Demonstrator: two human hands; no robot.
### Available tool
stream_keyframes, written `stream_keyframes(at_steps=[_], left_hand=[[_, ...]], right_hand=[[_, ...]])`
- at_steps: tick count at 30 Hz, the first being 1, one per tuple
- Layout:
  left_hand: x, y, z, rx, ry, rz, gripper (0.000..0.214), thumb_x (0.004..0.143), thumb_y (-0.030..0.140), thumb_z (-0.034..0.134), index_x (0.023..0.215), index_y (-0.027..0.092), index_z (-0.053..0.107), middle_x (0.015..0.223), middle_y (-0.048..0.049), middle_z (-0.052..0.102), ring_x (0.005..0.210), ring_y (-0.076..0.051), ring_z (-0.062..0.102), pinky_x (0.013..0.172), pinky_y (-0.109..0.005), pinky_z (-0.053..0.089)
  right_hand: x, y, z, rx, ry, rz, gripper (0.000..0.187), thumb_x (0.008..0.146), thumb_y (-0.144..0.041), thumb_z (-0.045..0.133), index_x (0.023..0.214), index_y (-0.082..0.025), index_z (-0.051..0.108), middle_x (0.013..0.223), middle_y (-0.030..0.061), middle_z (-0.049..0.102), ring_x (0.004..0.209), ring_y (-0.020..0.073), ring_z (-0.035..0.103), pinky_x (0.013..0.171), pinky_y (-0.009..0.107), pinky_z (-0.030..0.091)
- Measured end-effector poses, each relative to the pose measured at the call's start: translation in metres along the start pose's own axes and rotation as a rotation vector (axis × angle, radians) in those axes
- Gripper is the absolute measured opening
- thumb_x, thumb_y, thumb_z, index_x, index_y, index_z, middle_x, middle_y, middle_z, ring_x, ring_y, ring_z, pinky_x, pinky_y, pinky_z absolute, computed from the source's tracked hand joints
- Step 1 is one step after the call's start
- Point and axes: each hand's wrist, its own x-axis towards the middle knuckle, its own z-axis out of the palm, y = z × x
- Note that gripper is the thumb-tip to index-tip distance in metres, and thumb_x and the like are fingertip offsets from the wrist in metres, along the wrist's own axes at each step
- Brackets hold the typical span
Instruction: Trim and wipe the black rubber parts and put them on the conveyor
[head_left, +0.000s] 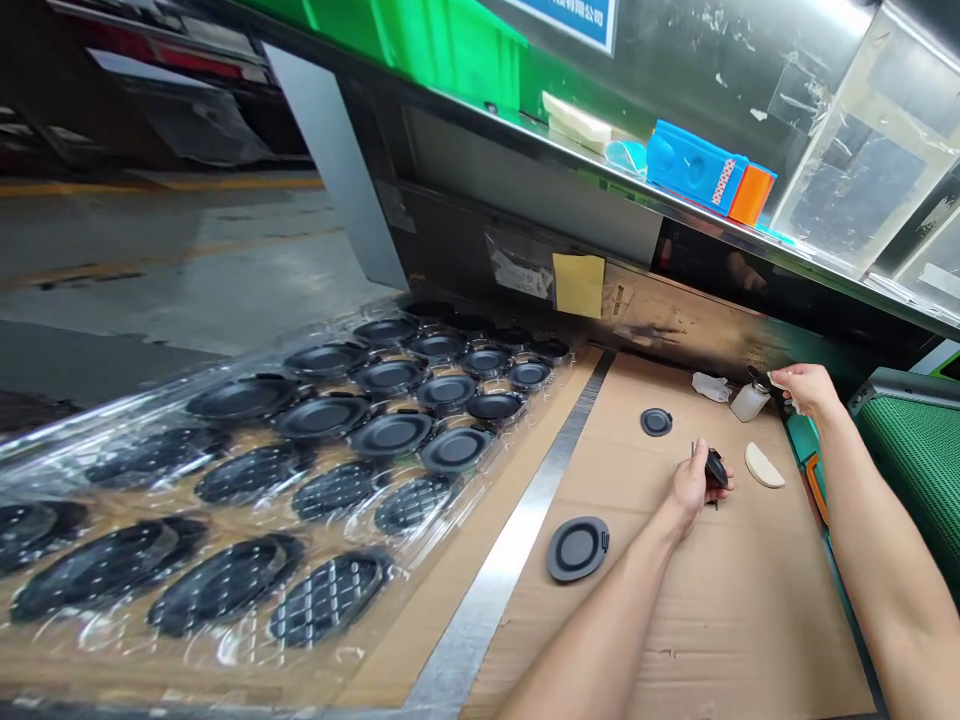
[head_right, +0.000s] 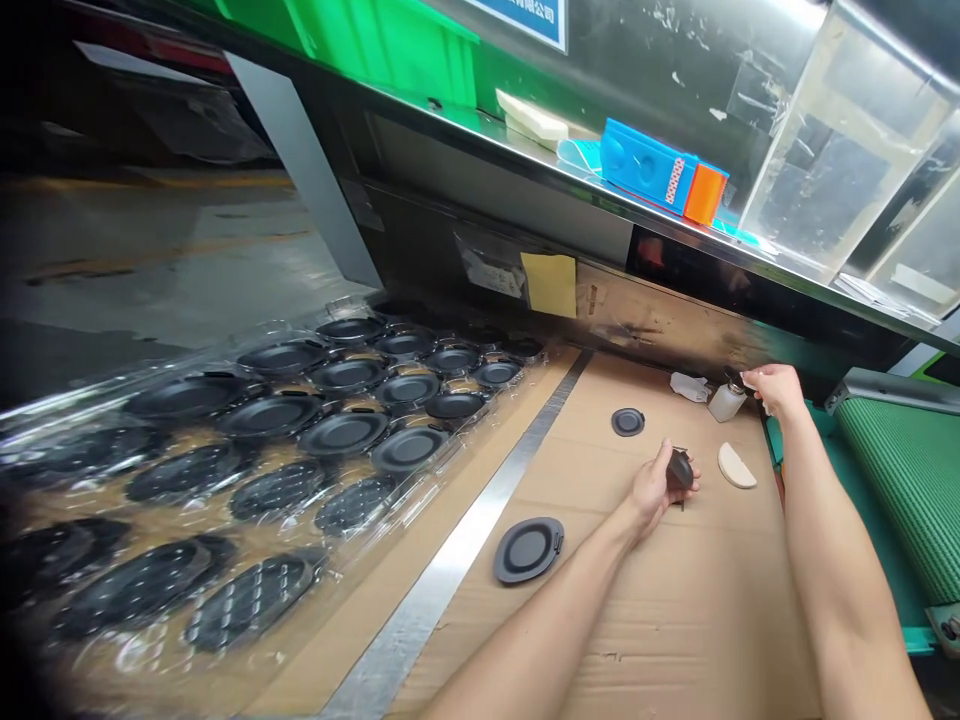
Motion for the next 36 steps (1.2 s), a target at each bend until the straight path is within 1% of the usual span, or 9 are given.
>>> stream_keyframes(at_steps=[3, 6, 9, 14, 18, 21, 28, 34, 36], left_hand=[[0.003, -0.002, -0.001, -0.009, 0.006, 0.002, 0.062, 0.091, 0.071, 0.050, 0.091, 0.011, 0.063, 0.075, -0.0122, 0.072, 0.055, -0.015, 0.066, 0.051, -0.024, 0.050], [0.004, -0.004, -0.003, 0.002, 0.008, 0.003, 0.060, 0.093, 0.069, 0.048, 0.090, 0.011, 0.065, 0.073, -0.0116, 0.072, 0.054, -0.015, 0.065, 0.050, -0.024, 0.049], [0.005, -0.006, -0.005, 0.035, -0.007, 0.020, 0.057, 0.096, 0.064, 0.045, 0.085, 0.012, 0.066, 0.068, -0.0083, 0.070, 0.054, -0.014, 0.064, 0.051, -0.023, 0.050], [0.005, -0.010, -0.007, 0.215, -0.047, 0.083, 0.057, 0.099, 0.060, 0.042, 0.076, 0.014, 0.068, 0.065, -0.0081, 0.070, 0.056, -0.015, 0.064, 0.052, -0.024, 0.050], [0.006, -0.014, -0.010, 0.382, -0.003, 0.094, 0.058, 0.094, 0.065, 0.049, 0.068, 0.016, 0.068, 0.061, -0.0084, 0.068, 0.055, -0.018, 0.065, 0.054, -0.027, 0.052], [0.006, -0.015, -0.011, 0.522, 0.015, 0.122, 0.062, 0.093, 0.069, 0.045, 0.066, 0.018, 0.068, 0.058, -0.0083, 0.067, 0.053, -0.020, 0.064, 0.053, -0.029, 0.052], [0.005, -0.014, -0.010, 0.573, -0.001, 0.132, 0.066, 0.095, 0.069, 0.037, 0.068, 0.018, 0.068, 0.058, -0.0095, 0.067, 0.054, -0.020, 0.065, 0.055, -0.029, 0.054], [0.002, -0.013, -0.008, 0.728, -0.002, 0.157, 0.072, 0.096, 0.069, 0.032, 0.062, 0.017, 0.067, 0.059, -0.0107, 0.068, 0.056, -0.022, 0.066, 0.059, -0.031, 0.054], [0.001, -0.013, -0.007, 0.770, 0.007, 0.162, 0.073, 0.096, 0.069, 0.030, 0.061, 0.017, 0.067, 0.060, -0.0111, 0.069, 0.058, -0.022, 0.067, 0.061, -0.031, 0.054]], right_hand=[[-0.062, 0.013, 0.014, 0.133, -0.044, -0.218, 0.043, 0.084, -0.053, 0.066, 0.096, -0.013, 0.074, 0.069, 0.0063, 0.066, 0.056, 0.0142, 0.056, 0.048, 0.023, 0.040], [-0.123, 0.030, 0.040, 0.136, -0.140, -0.365, 0.041, 0.087, -0.053, 0.062, 0.099, -0.016, 0.075, 0.081, 0.0073, 0.072, 0.069, 0.0179, 0.062, 0.061, 0.028, 0.048], [-0.156, 0.042, 0.063, 0.087, -0.153, -0.461, 0.034, 0.091, -0.046, 0.058, 0.103, -0.019, 0.075, 0.091, 0.0079, 0.074, 0.079, 0.0205, 0.065, 0.073, 0.032, 0.051], [-0.157, 0.052, 0.074, 0.038, -0.171, -0.482, 0.026, 0.092, -0.037, 0.058, 0.100, -0.021, 0.076, 0.089, 0.0060, 0.075, 0.081, 0.0200, 0.067, 0.076, 0.030, 0.049], [-0.155, 0.056, 0.071, -0.020, -0.228, -0.498, 0.022, 0.090, -0.027, 0.057, 0.082, -0.022, 0.077, 0.078, 0.0029, 0.074, 0.073, 0.0166, 0.064, 0.068, 0.026, 0.044], [-0.160, 0.057, 0.069, -0.114, -0.219, -0.526, 0.023, 0.088, -0.022, 0.058, 0.070, -0.021, 0.073, 0.069, 0.0013, 0.070, 0.066, 0.0143, 0.059, 0.064, 0.025, 0.040], [-0.159, 0.057, 0.072, -0.129, -0.150, -0.619, 0.023, 0.094, -0.025, 0.058, 0.079, -0.021, 0.074, 0.082, 0.0039, 0.071, 0.074, 0.0141, 0.062, 0.071, 0.025, 0.042], [-0.160, 0.059, 0.069, -0.171, -0.216, -0.573, 0.026, 0.090, -0.020, 0.061, 0.066, -0.020, 0.069, 0.072, 0.0012, 0.066, 0.065, 0.0113, 0.056, 0.065, 0.023, 0.038], [-0.159, 0.058, 0.068, -0.186, -0.196, -0.573, 0.025, 0.091, -0.020, 0.061, 0.068, -0.020, 0.070, 0.073, 0.0016, 0.067, 0.065, 0.0113, 0.055, 0.065, 0.023, 0.037]])
